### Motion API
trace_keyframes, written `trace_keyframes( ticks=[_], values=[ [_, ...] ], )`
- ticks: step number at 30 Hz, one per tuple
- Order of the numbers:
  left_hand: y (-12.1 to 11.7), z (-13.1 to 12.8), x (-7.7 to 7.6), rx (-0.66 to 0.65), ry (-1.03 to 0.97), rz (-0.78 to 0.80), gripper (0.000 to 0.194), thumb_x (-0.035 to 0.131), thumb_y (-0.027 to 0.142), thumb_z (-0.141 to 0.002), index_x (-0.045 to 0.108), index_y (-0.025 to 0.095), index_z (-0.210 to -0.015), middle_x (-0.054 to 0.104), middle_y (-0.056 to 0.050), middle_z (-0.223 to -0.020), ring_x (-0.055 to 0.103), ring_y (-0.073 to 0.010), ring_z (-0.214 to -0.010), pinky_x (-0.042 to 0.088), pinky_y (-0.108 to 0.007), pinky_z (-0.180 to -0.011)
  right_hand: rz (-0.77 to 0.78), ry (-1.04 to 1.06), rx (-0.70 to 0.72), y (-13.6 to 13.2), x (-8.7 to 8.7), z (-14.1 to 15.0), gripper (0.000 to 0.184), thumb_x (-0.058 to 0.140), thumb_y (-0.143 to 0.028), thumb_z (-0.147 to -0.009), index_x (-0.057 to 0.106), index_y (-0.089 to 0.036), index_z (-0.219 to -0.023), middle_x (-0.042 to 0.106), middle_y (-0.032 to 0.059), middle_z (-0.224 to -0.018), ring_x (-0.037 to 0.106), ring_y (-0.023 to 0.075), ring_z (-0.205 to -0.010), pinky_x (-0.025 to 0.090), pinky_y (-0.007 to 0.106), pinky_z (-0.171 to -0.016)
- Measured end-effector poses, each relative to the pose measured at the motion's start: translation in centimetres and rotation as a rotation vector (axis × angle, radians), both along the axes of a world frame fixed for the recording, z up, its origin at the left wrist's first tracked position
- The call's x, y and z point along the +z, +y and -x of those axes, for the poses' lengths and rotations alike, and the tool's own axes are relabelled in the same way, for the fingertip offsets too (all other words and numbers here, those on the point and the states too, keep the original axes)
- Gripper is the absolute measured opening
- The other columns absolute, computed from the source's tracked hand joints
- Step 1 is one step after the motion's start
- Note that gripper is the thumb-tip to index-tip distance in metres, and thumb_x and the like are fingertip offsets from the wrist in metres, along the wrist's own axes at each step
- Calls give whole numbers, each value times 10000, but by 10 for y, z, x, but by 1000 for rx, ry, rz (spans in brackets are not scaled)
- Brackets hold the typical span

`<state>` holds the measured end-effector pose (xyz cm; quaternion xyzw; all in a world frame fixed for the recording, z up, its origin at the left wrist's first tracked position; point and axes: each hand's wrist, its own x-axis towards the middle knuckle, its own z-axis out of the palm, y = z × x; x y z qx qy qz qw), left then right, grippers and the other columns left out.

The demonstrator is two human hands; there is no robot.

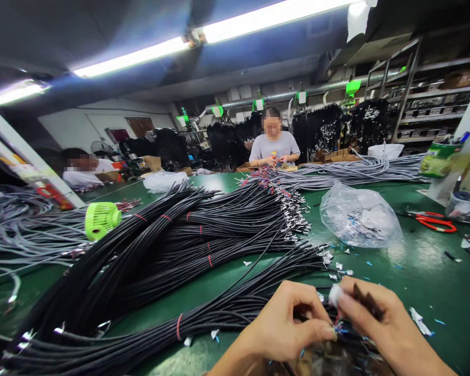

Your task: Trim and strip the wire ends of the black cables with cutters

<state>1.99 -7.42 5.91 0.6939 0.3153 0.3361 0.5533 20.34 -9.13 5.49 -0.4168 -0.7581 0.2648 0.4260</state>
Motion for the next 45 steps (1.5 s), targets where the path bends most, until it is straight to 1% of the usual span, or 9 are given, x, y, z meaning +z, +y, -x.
trace_keyframes(
  ticks=[4,11,16,19,24,28,35,40,45],
  values=[
    [1,-5,-6,131,-91,29,415,711,497,-668,581,118,-563,477,10,-548,372,-92,-523,265,-224,-490,-117,36,-154,3,-4,-3,223,502,-283,-889,557,-199,-689,529,-32,-581,497,107,-513,403,203,-469],
    [1,-6,-5,198,-69,-29,406,690,478,-704,567,113,-577,468,13,-552,380,-89,-530,278,-219,-499,-356,-100,3,0,-11,-3,103,553,-95,-766,559,-197,-776,564,-11,-650,521,120,-555,415,235,-520],
    [4,-2,-4,19,46,191,508,682,617,-640,580,120,-612,478,25,-478,411,-72,-399,287,-195,-401,-323,-70,28,-1,-9,-1,96,559,-91,-756,576,-185,-741,564,-9,-634,503,119,-555,397,235,-527],
    [6,-2,-6,42,-20,187,524,719,630,-579,539,137,-574,466,31,-483,410,-70,-381,292,-196,-382,-106,-16,11,2,-4,1,156,544,-170,-795,551,-182,-639,512,-25,-587,454,110,-541,370,228,-514],
    [1,-3,-6,246,-12,-300,351,705,389,-727,526,144,-551,484,6,-550,417,-101,-518,301,-220,-481,265,143,59,9,-4,2,310,548,-401,-818,513,-171,-613,403,-52,-542,358,89,-504,309,210,-463],
    [-4,-2,-9,397,162,-790,188,602,146,-798,568,141,-613,520,-18,-576,459,-118,-546,311,-239,-513,375,191,62,9,-10,4,434,477,-495,-865,494,-171,-578,368,-62,-485,283,72,-436,250,213,-421],
    [-4,-1,-18,487,296,-1132,202,546,61,-820,602,125,-637,491,-19,-497,416,-117,-477,293,-262,-482,21,-106,5,2,-13,5,396,474,-335,-890,507,-171,-531,454,-37,-501,426,97,-490,351,204,-467],
    [-3,-1,-18,586,183,-1219,181,566,0,-778,604,121,-650,491,-6,-483,400,-105,-452,295,-243,-459,-37,-94,-156,8,-22,-5,308,507,-388,-878,658,-210,-1079,732,52,-955,695,192,-836,558,259,-735],
    [-3,-2,-15,653,105,-1269,171,585,-37,-746,612,99,-644,508,-11,-472,427,-101,-436,323,-230,-444,-206,-201,-209,8,-22,-4,308,508,-382,-880,715,-214,-1037,733,91,-1052,689,225,-982,559,276,-827]
  ],
)
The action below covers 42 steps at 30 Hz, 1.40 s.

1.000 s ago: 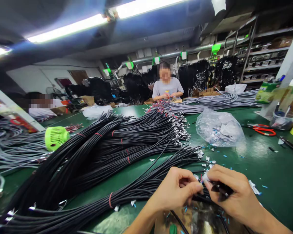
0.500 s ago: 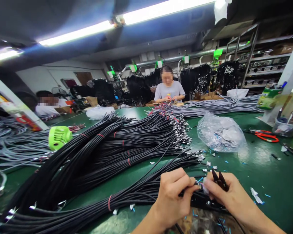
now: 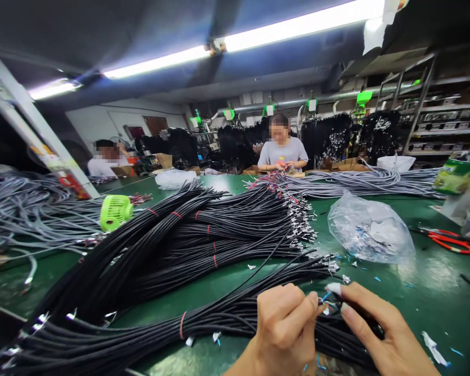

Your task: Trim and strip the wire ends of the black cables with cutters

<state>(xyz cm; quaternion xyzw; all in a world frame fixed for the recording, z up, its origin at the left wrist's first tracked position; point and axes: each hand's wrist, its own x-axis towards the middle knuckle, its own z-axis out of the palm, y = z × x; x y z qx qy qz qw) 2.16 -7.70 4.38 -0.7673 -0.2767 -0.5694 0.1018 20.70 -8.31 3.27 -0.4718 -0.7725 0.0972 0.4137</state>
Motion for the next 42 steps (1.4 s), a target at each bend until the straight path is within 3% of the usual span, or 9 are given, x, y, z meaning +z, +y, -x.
trace_keyframes(
  ticks=[6,11,22,34,37,42],
  values=[
    [-1,0,-1,14,26,-18,129,589,-24,-743,642,80,-689,512,-16,-466,403,-108,-433,310,-240,-431,-54,-34,69,-3,9,7,315,486,-339,-897,759,-195,-959,768,92,-902,727,216,-870,594,217,-701],
    [-1,0,-2,26,26,-30,108,593,-6,-755,647,78,-713,508,-11,-467,391,-108,-432,297,-248,-431,-46,-46,45,-1,8,7,359,476,-384,-904,770,-181,-942,768,103,-907,726,228,-879,578,247,-779],
    [-1,-3,-5,86,49,-57,115,596,-11,-754,644,82,-706,512,-7,-479,389,-105,-438,268,-258,-435,122,-6,20,0,-3,6,404,468,-446,-897,751,-180,-1009,736,116,-1025,711,241,-929,546,336,-852],
    [-1,-4,-6,120,62,-78,118,597,-22,-743,647,80,-714,488,-2,-474,365,-110,-437,242,-275,-426,61,25,-29,0,-2,8,370,513,-426,-865,768,-174,-954,750,123,-969,718,245,-905,548,326,-847],
    [-1,-5,-5,112,59,-52,108,596,-4,-762,639,92,-736,505,0,-484,398,-113,-431,274,-266,-423,92,30,-35,0,-4,7,358,517,-425,-865,767,-188,-961,751,108,-977,714,242,-921,547,322,-855],
    [-3,-6,-2,80,-51,57,124,626,21,-780,620,137,-822,646,-13,-649,589,-127,-571,431,-235,-537,60,109,-110,-4,-7,6,324,544,-417,-854,761,-206,-970,755,82,-989,693,248,-976,552,320,-866]
  ],
)
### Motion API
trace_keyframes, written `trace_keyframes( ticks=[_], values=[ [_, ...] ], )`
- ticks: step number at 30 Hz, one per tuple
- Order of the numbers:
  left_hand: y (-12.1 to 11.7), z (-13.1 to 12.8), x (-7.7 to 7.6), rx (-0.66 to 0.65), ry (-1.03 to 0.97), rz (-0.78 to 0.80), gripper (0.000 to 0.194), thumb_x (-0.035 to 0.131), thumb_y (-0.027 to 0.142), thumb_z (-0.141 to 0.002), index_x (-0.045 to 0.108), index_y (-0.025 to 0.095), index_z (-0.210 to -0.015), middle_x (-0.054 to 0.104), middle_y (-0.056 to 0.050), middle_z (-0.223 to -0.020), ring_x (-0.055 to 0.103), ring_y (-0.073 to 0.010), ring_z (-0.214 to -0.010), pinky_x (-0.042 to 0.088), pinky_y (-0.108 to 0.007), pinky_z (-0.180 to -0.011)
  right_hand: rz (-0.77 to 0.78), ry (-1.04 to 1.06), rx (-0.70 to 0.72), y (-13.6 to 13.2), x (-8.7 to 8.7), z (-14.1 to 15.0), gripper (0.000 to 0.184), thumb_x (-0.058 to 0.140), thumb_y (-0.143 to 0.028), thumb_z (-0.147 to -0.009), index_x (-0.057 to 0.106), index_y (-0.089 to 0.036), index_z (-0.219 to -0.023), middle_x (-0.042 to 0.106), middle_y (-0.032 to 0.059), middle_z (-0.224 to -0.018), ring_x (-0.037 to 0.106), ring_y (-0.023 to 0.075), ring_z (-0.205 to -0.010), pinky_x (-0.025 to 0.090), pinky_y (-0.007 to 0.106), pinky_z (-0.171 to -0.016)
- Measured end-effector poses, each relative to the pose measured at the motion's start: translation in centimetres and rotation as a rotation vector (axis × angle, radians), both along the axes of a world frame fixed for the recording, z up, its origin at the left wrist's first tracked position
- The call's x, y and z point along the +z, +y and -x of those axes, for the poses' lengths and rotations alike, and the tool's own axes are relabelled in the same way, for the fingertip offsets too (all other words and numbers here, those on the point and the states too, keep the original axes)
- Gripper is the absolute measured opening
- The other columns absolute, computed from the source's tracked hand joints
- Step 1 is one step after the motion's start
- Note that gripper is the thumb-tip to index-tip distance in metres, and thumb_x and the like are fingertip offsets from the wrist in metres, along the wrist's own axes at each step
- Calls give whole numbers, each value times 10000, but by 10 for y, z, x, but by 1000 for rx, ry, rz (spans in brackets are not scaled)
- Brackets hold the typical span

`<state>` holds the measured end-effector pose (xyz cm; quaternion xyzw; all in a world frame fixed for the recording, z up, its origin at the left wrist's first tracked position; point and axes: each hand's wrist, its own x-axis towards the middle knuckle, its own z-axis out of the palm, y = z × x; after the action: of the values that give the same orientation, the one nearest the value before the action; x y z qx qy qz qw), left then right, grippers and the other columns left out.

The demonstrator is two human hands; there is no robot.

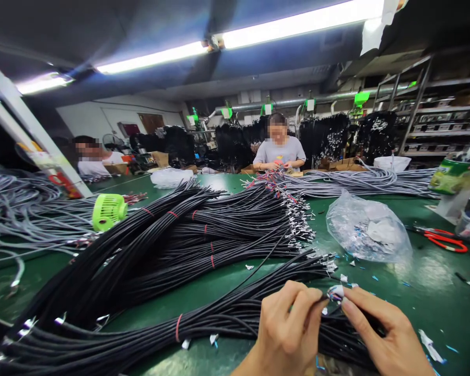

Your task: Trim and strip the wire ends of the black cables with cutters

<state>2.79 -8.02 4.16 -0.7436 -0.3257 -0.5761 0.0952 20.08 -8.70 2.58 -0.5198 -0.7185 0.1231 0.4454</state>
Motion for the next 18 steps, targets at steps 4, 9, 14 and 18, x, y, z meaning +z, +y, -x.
trace_keyframes(
  ticks=[4,9,14,18],
  values=[
    [-2,1,-1,-21,-57,92,116,638,52,-791,631,160,-833,675,-4,-671,609,-125,-554,448,-227,-523,-85,43,-16,-2,2,3,268,577,-371,-836,763,-210,-944,757,80,-981,704,248,-938,570,301,-827],
    [0,2,-2,-97,-67,213,96,581,78,-830,656,138,-826,658,-26,-628,596,-121,-510,437,-220,-495,-196,-51,47,1,3,-1,225,579,-288,-842,748,-208,-966,757,79,-969,715,235,-898,588,254,-741],
    [1,4,6,-208,-104,450,235,508,139,-865,644,143,-674,535,2,-492,514,-113,-455,389,-225,-474,-259,-75,73,2,6,-1,198,590,-243,-832,742,-209,-955,762,71,-931,724,230,-852,589,240,-698],
    [3,3,9,-429,-279,857,362,457,276,-899,596,139,-593,410,37,-438,370,-70,-353,270,-198,-362,-227,-4,96,-1,6,1,185,586,-237,-823,749,-244,-911,764,46,-887,723,218,-809,583,237,-679]
  ],
)
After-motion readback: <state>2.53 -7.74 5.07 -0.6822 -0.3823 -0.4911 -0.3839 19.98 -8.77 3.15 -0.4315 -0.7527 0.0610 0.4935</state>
